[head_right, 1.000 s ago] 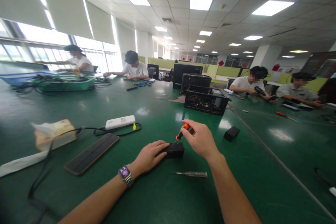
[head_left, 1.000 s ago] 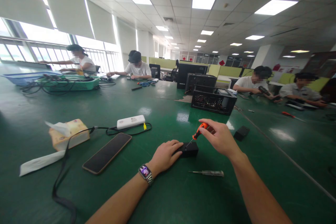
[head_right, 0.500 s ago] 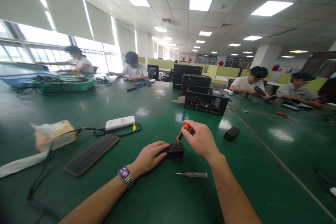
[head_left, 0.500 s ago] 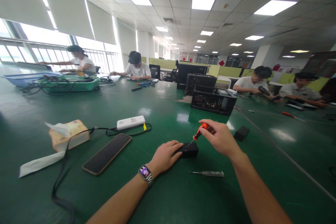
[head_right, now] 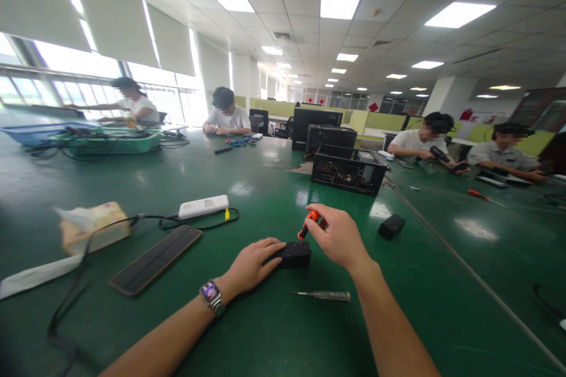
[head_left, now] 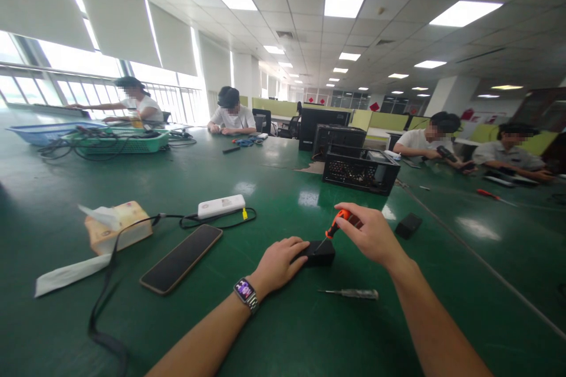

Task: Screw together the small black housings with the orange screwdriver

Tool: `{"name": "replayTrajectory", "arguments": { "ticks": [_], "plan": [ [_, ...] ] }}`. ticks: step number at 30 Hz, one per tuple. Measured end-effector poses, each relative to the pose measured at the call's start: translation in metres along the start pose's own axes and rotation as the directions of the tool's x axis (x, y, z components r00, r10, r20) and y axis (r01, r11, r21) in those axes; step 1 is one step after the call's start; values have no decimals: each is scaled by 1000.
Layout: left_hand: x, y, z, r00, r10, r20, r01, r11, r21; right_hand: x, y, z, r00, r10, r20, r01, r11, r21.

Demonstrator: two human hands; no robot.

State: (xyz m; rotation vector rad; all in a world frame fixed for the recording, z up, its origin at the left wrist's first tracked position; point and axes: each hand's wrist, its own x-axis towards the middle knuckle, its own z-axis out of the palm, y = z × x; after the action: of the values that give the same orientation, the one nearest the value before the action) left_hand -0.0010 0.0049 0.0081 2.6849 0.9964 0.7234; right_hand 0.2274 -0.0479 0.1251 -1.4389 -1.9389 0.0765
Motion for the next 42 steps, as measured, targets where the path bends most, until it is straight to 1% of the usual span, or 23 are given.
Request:
{"name": "replayTrajectory", "arguments": {
  "ticks": [8, 12, 14, 15, 17, 21, 23, 24, 26, 27, 29, 32, 34, 36, 37, 38, 40, 41, 42],
  "plan": [
    [-1, -1, 2, 1000, -14, -4, 14, 1000, -1, 0, -1, 2, 1000, -18, -24, 18, 1000, -2],
    [-1, 0, 4, 1000, -28, -11, 28, 1000, 3, -1, -4, 10, 994, 20, -111, -25, 999, -46],
    [0, 2, 5, 999, -33, -21, 33, 999, 3, -2, -7, 14, 990, 40, -134, -47, 998, -47],
    [1, 3, 5, 999, -36, -28, 36, 999, 3, -2, -9, 15, 992, 41, -122, -45, 998, -35],
    [4, 4, 6, 998, -37, -47, 36, 999, -3, -3, -13, 13, 998, 30, -53, -31, 999, -12],
    [10, 4, 9, 997, -11, -81, 10, 1000, -23, -10, -20, -5, 993, 43, 111, -40, 999, -29],
    [13, 4, 10, 996, -12, -90, 9, 999, -33, -15, -12, -15, 983, 75, 166, -69, 997, -44],
    [15, 4, 11, 995, -24, -94, 20, 999, -42, -18, -5, -18, 978, 99, 186, -92, 995, -45],
    [16, 5, 12, 993, -67, -101, 60, 996, -72, -26, 18, -20, 968, 167, 189, -164, 986, -30],
    [16, 5, 11, 990, -93, -102, 84, 992, -91, -31, 33, -18, 964, 212, 162, -212, 977, -17],
    [15, 6, 9, 987, -129, -91, 118, 986, -121, -44, 63, -7, 947, 312, 79, -314, 949, 9],
    [12, 8, 2, 989, -136, -51, 127, 980, -152, -67, 101, 20, 907, 399, 137, -395, 917, -61],
    [10, 9, -2, 987, -156, -29, 149, 974, -169, -78, 114, 35, 885, 424, 194, -402, 904, -143],
    [8, 10, -3, 979, -202, -15, 196, 963, -187, -82, 116, 43, 870, 436, 232, -392, 895, -212],
    [7, 10, -3, 974, -226, -14, 219, 955, -199, -82, 113, 44, 870, 434, 235, -382, 894, -236],
    [7, 9, -2, 972, -237, -13, 229, 951, -209, -81, 109, 43, 878, 423, 224, -367, 895, -254],
    [6, 8, -1, 970, -243, -17, 233, 947, -221, -78, 95, 37, 913, 364, 186, -308, 912, -272],
    [7, 6, 0, 969, -245, -22, 234, 946, -226, -77, 87, 33, 928, 322, 186, -266, 925, -271],
    [7, 5, 1, 968, -249, -27, 236, 944, -232, -77, 78, 30, 936, 279, 215, -219, 939, -263]
  ]
}}
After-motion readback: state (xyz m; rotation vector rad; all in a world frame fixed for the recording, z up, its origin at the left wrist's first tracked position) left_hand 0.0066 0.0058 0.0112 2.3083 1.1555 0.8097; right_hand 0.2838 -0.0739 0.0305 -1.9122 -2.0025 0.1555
